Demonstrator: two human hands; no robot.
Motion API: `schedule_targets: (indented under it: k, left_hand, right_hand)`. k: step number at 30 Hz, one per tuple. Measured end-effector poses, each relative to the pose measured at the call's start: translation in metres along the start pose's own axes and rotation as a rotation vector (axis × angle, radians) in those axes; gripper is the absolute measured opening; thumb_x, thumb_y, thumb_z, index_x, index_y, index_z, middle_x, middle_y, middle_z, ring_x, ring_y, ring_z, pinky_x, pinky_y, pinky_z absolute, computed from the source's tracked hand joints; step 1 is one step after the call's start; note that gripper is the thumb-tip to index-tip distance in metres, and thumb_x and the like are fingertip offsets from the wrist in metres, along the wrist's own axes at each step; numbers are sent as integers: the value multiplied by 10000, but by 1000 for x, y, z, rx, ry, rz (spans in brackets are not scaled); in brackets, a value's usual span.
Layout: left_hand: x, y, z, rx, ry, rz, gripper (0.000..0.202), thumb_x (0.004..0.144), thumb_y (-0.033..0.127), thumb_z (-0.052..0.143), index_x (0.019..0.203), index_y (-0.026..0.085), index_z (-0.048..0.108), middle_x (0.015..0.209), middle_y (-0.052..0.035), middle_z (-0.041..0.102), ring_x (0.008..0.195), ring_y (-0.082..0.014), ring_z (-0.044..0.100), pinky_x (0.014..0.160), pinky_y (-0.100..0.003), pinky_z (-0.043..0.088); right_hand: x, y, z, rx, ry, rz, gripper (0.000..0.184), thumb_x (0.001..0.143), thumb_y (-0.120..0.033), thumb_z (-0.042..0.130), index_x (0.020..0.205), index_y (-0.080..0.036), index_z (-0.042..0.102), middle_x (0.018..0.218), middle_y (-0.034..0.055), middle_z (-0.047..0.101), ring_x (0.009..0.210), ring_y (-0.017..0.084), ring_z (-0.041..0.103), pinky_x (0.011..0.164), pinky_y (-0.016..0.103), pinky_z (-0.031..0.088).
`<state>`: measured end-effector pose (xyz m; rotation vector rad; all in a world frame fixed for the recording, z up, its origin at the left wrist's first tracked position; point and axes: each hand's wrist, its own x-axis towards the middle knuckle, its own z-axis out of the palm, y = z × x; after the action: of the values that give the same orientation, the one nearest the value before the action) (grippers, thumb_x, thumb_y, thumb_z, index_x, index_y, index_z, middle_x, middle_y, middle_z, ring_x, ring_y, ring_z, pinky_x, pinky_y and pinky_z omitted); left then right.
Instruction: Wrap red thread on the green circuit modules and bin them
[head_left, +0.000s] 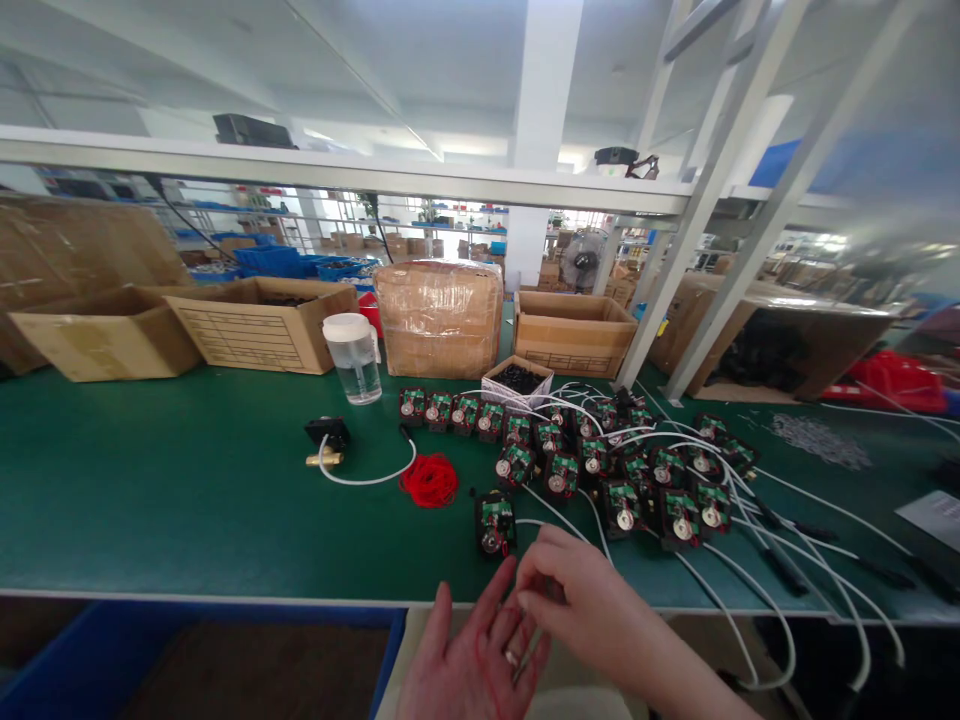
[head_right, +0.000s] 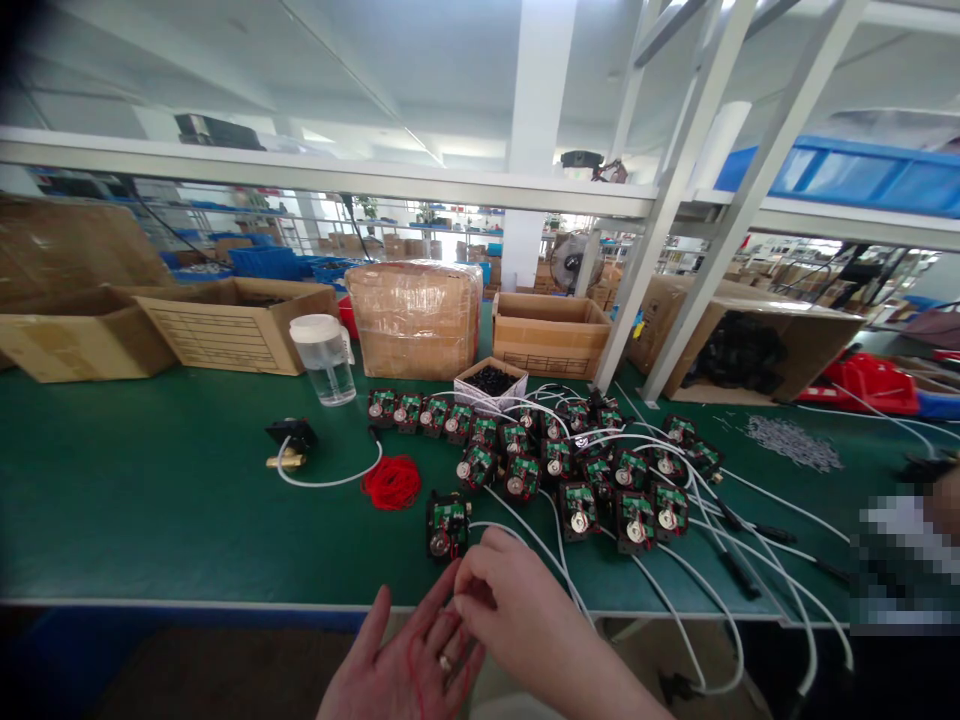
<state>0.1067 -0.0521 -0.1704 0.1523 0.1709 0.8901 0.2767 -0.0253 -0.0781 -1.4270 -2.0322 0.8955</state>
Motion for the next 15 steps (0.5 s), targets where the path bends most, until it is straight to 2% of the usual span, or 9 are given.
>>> schedule_targets:
  k: [4, 9, 12, 15]
  left_hand:
    - [-1, 4, 12, -41, -7, -74, 609, 993, 578, 336, 1341, 162, 612, 1324, -107, 683, 1186, -210, 626, 1109, -377, 384]
    - [2, 10, 19, -14, 28, -99, 556, 953, 575, 458, 1307, 185, 636, 1208, -85, 735, 1132, -201, 645, 1016, -319, 439]
    - [4, 15, 23, 111, 95, -73, 592, 884, 623, 550, 1280, 195, 656, 1242, -100, 718, 1144, -224, 642, 1052, -350, 422]
    - [4, 23, 30, 430, 247, 45, 617, 821, 686, 591, 1175, 194, 706, 1231, -112, 720, 1179, -272, 625, 1086, -402, 405]
  right_hand:
    - [-2, 0, 11, -60, 18, -70, 220, 765, 13, 645, 745, -204, 618, 917, -18, 559, 957, 157, 532, 792, 262, 395]
    - [1, 3, 17, -120, 24, -83, 233, 764, 17, 652, 738, -213, 630, 895, -28, 567, 964, 171, 514, 851, 319, 354]
    - [5, 6, 14, -89, 49, -67, 235, 763, 35, 636, 723, -195, 604, 877, -31, 572, 931, 162, 524, 868, 328, 350]
    - [10, 9, 9, -60, 77, -69, 212, 792, 9, 650, 747, -195, 616, 888, -21, 580, 940, 171, 533, 880, 336, 358]
